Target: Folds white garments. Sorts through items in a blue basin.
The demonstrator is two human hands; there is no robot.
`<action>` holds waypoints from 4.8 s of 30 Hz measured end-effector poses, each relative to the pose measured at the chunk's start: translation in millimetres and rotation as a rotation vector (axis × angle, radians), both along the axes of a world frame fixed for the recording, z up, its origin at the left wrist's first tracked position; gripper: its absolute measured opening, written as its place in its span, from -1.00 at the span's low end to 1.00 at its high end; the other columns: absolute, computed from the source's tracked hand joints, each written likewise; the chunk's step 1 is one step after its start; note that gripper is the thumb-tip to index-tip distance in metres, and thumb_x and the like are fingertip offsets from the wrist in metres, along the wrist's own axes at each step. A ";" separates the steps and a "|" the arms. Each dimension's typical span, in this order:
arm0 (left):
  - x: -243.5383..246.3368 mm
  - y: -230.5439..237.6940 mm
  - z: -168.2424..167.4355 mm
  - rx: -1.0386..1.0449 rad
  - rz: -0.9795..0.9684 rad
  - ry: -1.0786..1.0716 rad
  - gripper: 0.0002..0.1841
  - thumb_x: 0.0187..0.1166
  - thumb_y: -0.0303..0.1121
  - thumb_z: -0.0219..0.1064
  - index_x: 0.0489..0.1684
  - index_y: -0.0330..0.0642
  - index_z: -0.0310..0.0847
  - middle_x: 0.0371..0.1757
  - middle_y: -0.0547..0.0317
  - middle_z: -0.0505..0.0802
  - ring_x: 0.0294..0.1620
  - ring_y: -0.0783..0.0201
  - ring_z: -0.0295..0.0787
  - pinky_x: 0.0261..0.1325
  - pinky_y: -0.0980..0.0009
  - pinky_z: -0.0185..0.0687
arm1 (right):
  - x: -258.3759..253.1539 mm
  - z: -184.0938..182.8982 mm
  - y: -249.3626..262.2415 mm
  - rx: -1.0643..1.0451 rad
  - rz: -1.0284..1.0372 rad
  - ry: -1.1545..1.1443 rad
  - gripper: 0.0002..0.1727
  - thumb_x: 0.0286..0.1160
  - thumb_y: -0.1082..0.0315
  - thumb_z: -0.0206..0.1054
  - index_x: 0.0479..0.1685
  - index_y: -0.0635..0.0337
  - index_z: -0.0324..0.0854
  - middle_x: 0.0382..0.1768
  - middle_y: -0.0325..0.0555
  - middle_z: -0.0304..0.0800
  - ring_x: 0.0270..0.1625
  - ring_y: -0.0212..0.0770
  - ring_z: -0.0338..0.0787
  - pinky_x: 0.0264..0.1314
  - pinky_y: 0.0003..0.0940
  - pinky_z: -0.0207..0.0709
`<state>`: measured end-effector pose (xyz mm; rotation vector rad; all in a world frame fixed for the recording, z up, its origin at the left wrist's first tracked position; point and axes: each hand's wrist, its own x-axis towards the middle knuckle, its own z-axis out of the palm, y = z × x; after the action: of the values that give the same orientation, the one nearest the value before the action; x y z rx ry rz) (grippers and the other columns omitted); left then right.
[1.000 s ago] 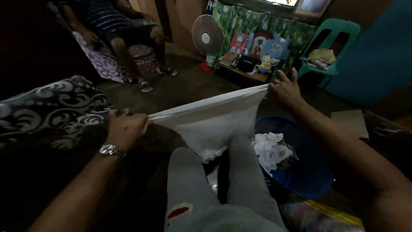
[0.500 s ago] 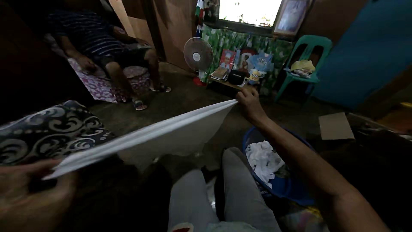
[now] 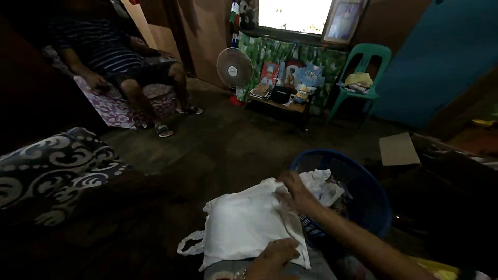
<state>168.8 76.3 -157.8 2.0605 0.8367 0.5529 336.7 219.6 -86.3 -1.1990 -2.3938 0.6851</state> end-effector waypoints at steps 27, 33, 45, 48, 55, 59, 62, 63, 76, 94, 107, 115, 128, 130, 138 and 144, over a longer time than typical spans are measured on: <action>-161.4 -39.9 -28.0 0.545 0.892 0.345 -0.63 0.10 -0.72 0.41 -0.03 -0.50 0.78 0.08 -0.40 0.82 0.09 -0.38 0.80 0.14 -0.27 0.68 | 74.2 -29.2 -75.0 0.377 0.251 0.041 -0.76 0.27 0.46 0.39 -0.09 0.24 0.81 -0.07 0.07 0.85 0.09 0.09 0.83 0.22 0.00 0.68; -171.4 -68.4 -1.4 0.471 0.689 0.291 -0.74 0.33 -0.65 0.35 -0.06 -0.38 0.86 0.02 -0.24 0.89 0.11 -0.27 0.84 0.23 -0.21 0.67 | 88.8 -25.2 -78.0 0.272 0.379 0.043 -0.76 0.34 0.47 0.35 -0.02 0.25 0.77 -0.17 0.09 0.82 -0.06 0.08 0.85 0.12 0.00 0.71; -166.9 -106.5 -5.8 0.250 0.463 0.428 -0.86 0.40 -0.56 0.40 -0.22 -0.28 0.88 -0.20 -0.09 0.92 -0.06 -0.12 0.90 0.28 -0.23 0.62 | 118.1 -26.8 -105.0 -0.204 0.596 -0.078 -0.85 0.17 0.39 0.48 -0.37 0.31 0.82 -0.06 0.09 0.91 0.19 0.11 0.84 0.53 0.23 0.42; -168.2 -104.9 -1.6 0.219 0.437 0.431 -0.89 0.41 -0.56 0.39 -0.25 -0.31 0.85 -0.23 -0.12 0.89 -0.09 -0.16 0.88 0.23 -0.23 0.63 | 118.6 -26.8 -108.7 -0.297 0.500 -0.169 -0.84 0.20 0.45 0.48 -0.27 0.35 0.78 -0.07 0.15 0.88 0.10 0.17 0.83 0.32 0.17 0.60; -195.4 -49.2 29.7 -0.067 0.712 0.177 -0.66 0.77 -0.26 0.10 0.08 -0.36 0.69 -0.13 0.01 0.83 -0.15 0.32 0.76 0.05 0.27 0.70 | 96.1 2.4 -54.2 -0.487 0.139 0.200 -0.74 0.57 0.43 0.17 0.08 0.41 0.61 -0.15 -0.11 0.75 -0.21 -0.52 0.69 -0.06 -0.53 0.62; -194.9 -11.6 41.5 -0.093 0.841 0.084 -0.65 0.81 -0.27 0.04 0.14 -0.42 0.59 -0.19 0.09 0.74 -0.24 0.55 0.59 -0.05 0.50 0.57 | 73.8 12.7 -10.3 -0.493 0.019 0.313 -0.72 0.67 0.40 0.16 0.21 0.32 0.58 -0.21 -0.30 0.69 -0.29 -0.61 0.62 -0.13 -0.62 0.57; -197.0 16.2 37.5 -0.114 0.924 0.051 -0.65 0.84 -0.25 0.04 0.14 -0.38 0.60 -0.20 0.13 0.75 -0.24 0.59 0.62 -0.06 0.53 0.60 | 55.5 5.3 21.1 -0.587 -0.109 0.394 -0.77 0.71 0.39 0.15 0.17 0.28 0.59 -0.28 -0.32 0.68 -0.33 -0.56 0.62 -0.16 -0.57 0.56; -197.8 25.0 34.7 -0.127 0.949 0.047 -0.67 0.84 -0.26 0.05 0.12 -0.38 0.60 -0.21 0.13 0.74 -0.26 0.58 0.62 -0.07 0.52 0.59 | 50.4 -1.1 30.7 -0.632 -0.152 0.445 -0.77 0.72 0.40 0.13 0.16 0.28 0.59 -0.26 -0.28 0.69 -0.31 -0.53 0.63 -0.13 -0.54 0.58; -186.0 79.6 63.0 -0.222 1.148 -0.018 -0.68 0.87 -0.27 0.03 0.30 -0.29 0.54 -0.15 0.07 0.74 -0.22 0.44 0.65 -0.03 0.35 0.63 | 8.9 0.0 68.0 -0.723 -0.377 0.364 -0.75 0.77 0.30 0.21 0.06 0.34 0.63 -0.26 -0.11 0.69 -0.26 -0.35 0.67 -0.07 -0.34 0.62; -194.9 152.1 160.0 0.458 1.102 0.022 -0.61 0.89 -0.24 0.00 0.21 -0.48 0.50 -0.10 -0.13 0.71 -0.16 0.46 0.56 0.04 0.46 0.52 | 9.8 88.4 148.9 -0.154 -0.414 0.484 -0.63 0.70 0.09 0.31 0.09 0.27 0.66 -0.22 -0.11 0.73 -0.27 -0.36 0.67 -0.09 -0.31 0.62; -194.8 132.2 149.6 0.432 1.028 0.121 -0.64 0.87 -0.29 0.00 0.15 -0.50 0.52 -0.16 -0.13 0.70 -0.23 0.39 0.53 -0.04 0.40 0.48 | -5.4 44.2 139.4 -0.476 -0.708 0.947 -0.59 0.86 0.10 0.00 0.20 0.24 0.60 -0.04 -0.03 0.73 -0.04 -0.22 0.75 0.05 -0.20 0.68; -191.9 126.9 144.6 0.423 1.054 0.076 -0.65 0.86 -0.29 0.02 0.18 -0.49 0.52 -0.18 -0.10 0.70 -0.25 0.47 0.52 -0.05 0.48 0.49 | 3.0 36.5 134.3 -0.263 -0.617 0.598 -0.66 0.78 0.16 0.20 0.09 0.27 0.70 -0.15 -0.02 0.76 -0.18 -0.25 0.72 -0.02 -0.20 0.63; -187.5 78.4 100.2 0.346 1.067 0.096 -0.69 0.84 -0.27 0.08 0.15 -0.39 0.56 -0.28 0.02 0.70 -0.38 0.45 0.53 -0.23 0.44 0.55 | 51.2 -5.0 70.4 -0.582 -0.369 1.283 -0.77 0.74 0.29 0.06 -0.24 0.03 0.62 -0.39 -0.34 0.67 -0.37 -0.47 0.62 -0.20 -0.54 0.56; -190.8 94.2 116.5 0.409 1.077 0.119 -0.63 0.87 -0.27 0.04 0.18 -0.51 0.51 -0.18 -0.28 0.72 -0.26 0.16 0.62 -0.07 0.16 0.59 | 45.9 11.0 83.6 -0.511 -0.354 1.257 -0.77 0.76 0.30 0.03 -0.17 0.05 0.60 -0.35 -0.33 0.70 -0.31 -0.45 0.67 -0.13 -0.51 0.62; -194.9 144.2 168.9 0.563 1.073 0.125 -0.55 0.89 -0.22 -0.06 0.32 -0.56 0.40 0.07 -0.42 0.69 0.02 0.13 0.64 0.22 0.25 0.53 | 16.7 83.0 137.7 -0.358 -0.268 1.347 -0.72 0.85 0.35 -0.10 0.10 0.22 0.54 -0.03 -0.12 0.79 0.04 -0.29 0.79 0.16 -0.36 0.68; -194.4 97.7 157.2 0.723 0.935 0.062 -0.61 0.87 -0.26 0.03 0.27 -0.53 0.44 -0.03 -0.13 0.72 -0.10 0.58 0.56 0.06 0.61 0.50 | 45.5 87.6 90.9 -0.253 0.056 1.331 -0.62 0.88 0.29 -0.19 -0.07 0.04 0.60 -0.15 -0.25 0.82 0.00 -0.34 0.81 0.17 -0.35 0.71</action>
<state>-25.6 174.0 -0.6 2.1975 1.8556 1.4659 382.2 310.5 1.3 -0.4187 -1.2206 1.2824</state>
